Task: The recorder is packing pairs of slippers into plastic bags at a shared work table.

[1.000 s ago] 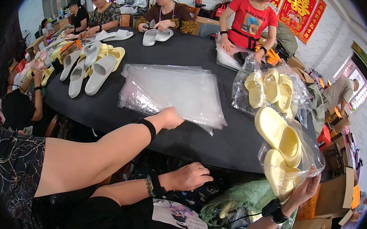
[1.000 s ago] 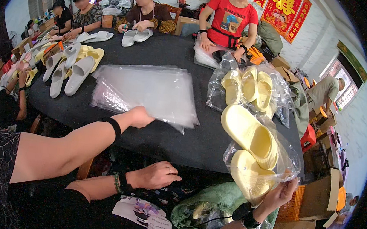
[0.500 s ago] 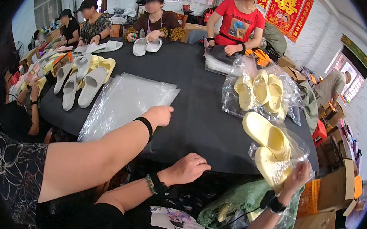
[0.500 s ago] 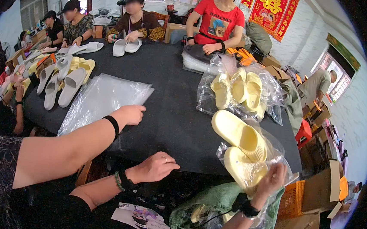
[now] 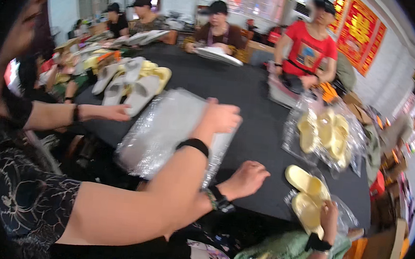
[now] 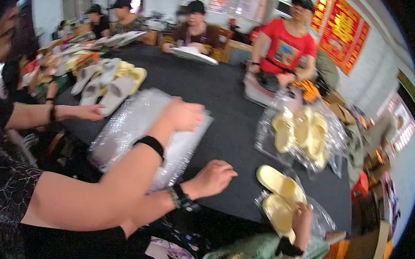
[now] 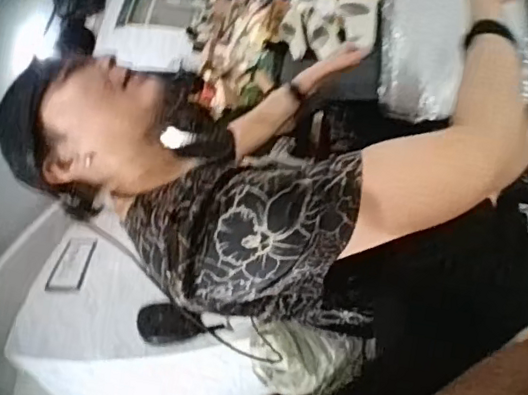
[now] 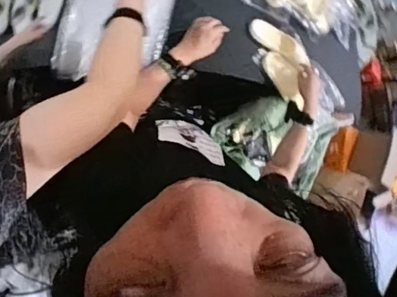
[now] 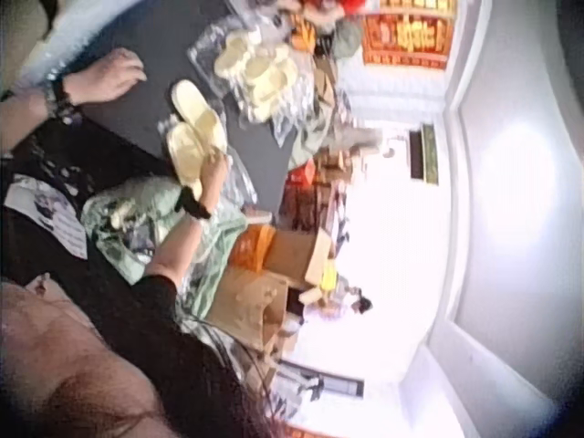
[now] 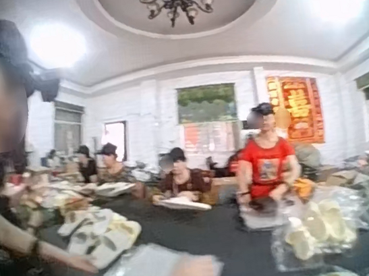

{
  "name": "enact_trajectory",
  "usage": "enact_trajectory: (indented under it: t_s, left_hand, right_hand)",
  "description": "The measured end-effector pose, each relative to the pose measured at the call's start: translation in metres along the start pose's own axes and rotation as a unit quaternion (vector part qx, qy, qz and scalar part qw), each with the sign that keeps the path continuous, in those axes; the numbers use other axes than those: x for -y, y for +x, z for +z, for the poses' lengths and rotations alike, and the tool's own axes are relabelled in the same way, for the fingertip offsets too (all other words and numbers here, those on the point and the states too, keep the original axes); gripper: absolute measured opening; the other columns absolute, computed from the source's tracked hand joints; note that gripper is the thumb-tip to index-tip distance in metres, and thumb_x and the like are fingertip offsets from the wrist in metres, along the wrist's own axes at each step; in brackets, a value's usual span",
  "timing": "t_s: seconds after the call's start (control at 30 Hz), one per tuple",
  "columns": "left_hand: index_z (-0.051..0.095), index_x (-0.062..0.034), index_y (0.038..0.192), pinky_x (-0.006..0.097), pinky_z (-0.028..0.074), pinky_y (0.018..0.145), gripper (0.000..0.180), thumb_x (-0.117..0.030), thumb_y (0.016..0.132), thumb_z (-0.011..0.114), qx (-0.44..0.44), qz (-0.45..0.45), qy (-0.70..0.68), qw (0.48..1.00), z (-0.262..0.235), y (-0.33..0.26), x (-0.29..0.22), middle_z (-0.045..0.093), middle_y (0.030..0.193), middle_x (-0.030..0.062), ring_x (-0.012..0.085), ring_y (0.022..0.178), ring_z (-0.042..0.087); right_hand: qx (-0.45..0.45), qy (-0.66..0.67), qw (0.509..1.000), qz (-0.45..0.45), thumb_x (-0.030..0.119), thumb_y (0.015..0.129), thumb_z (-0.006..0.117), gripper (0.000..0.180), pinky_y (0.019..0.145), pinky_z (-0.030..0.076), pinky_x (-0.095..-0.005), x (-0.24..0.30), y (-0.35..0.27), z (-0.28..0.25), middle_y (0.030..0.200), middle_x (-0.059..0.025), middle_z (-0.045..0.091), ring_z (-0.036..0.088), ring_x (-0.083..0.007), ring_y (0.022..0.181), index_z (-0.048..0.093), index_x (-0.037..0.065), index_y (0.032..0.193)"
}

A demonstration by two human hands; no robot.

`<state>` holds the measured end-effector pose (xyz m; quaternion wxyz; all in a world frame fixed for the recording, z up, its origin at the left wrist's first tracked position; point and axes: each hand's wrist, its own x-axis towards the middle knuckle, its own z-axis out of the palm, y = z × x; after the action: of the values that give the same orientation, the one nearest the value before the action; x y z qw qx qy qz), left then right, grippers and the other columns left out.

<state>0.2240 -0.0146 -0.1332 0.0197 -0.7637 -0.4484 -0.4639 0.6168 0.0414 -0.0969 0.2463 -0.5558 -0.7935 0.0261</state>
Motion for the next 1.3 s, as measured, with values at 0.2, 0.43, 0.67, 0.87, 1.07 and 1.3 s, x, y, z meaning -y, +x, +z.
enact_trajectory:
  t_s: [0.2,0.43,0.67,0.87,1.07,1.3]
  left_hand:
    - [0.062,-0.0027,0.113,0.047,0.036,0.099,0.032,-0.01,0.082,0.063,0.078,-0.063,0.049,0.994,0.029,-0.019,-0.003,0.054,0.117,0.0166,0.0322,0.118,0.048]
    - [0.056,0.0005,0.122,0.051,0.033,0.103,0.037,-0.016,0.09,0.06,0.072,-0.063,0.082,0.992,0.042,-0.024,-0.003,0.049,0.125,0.0216,0.0346,0.123,0.044]
    - [0.059,-0.0021,0.119,0.049,0.034,0.103,0.034,-0.019,0.089,0.06,0.105,-0.087,0.096,0.986,0.035,-0.018,-0.002,0.054,0.121,0.0189,0.0331,0.12,0.048]
    - [0.06,-0.0004,0.117,0.049,0.035,0.101,0.034,-0.017,0.088,0.061,0.096,-0.071,0.09,0.989,0.04,-0.015,0.0,0.055,0.119,0.0194,0.0342,0.116,0.05]
    - [0.064,-0.0005,0.113,0.048,0.036,0.1,0.032,-0.018,0.086,0.063,0.107,-0.08,0.089,0.987,0.04,-0.013,-0.001,0.057,0.118,0.019,0.0334,0.116,0.051]
    - [0.065,-0.0002,0.111,0.048,0.036,0.099,0.032,-0.018,0.085,0.063,0.122,-0.093,0.095,0.984,0.034,-0.01,0.0,0.058,0.118,0.0184,0.0332,0.115,0.051]
  right_hand:
    - [0.079,-0.049,0.996,0.0,0.003,0.076,0.061,0.035,0.084,0.046,-0.0454,-0.014,-0.001,-0.001,0.102,-0.0195,0.059,0.056,-0.0391,0.096,0.059,0.002,0.111]
    - [0.162,-0.101,0.981,0.043,0.012,0.075,0.068,0.046,0.095,0.041,-0.0512,0.003,0.008,-0.009,0.113,-0.0191,0.057,0.053,-0.0404,0.11,0.054,0.005,0.118]
    - [0.119,-0.046,0.987,-0.096,0.013,0.077,0.07,0.045,0.094,0.043,-0.0464,0.07,0.069,-0.035,0.114,-0.0178,0.057,0.053,-0.0386,0.111,0.056,0.003,0.119]
    - [0.113,0.018,0.976,-0.184,0.008,0.082,0.068,0.037,0.093,0.047,-0.0428,0.118,0.146,-0.008,0.115,-0.0198,0.058,0.057,-0.0386,0.109,0.059,0.0,0.117]
    - [0.113,0.009,0.971,-0.209,0.011,0.081,0.069,0.038,0.098,0.046,-0.0429,0.136,0.197,0.052,0.123,-0.0199,0.056,0.055,-0.0392,0.115,0.06,0.001,0.117]
    - [0.151,0.013,0.96,-0.236,0.014,0.082,0.069,0.041,0.102,0.045,-0.0427,0.138,0.214,0.102,0.131,-0.0194,0.052,0.053,-0.0374,0.121,0.059,0.003,0.12]
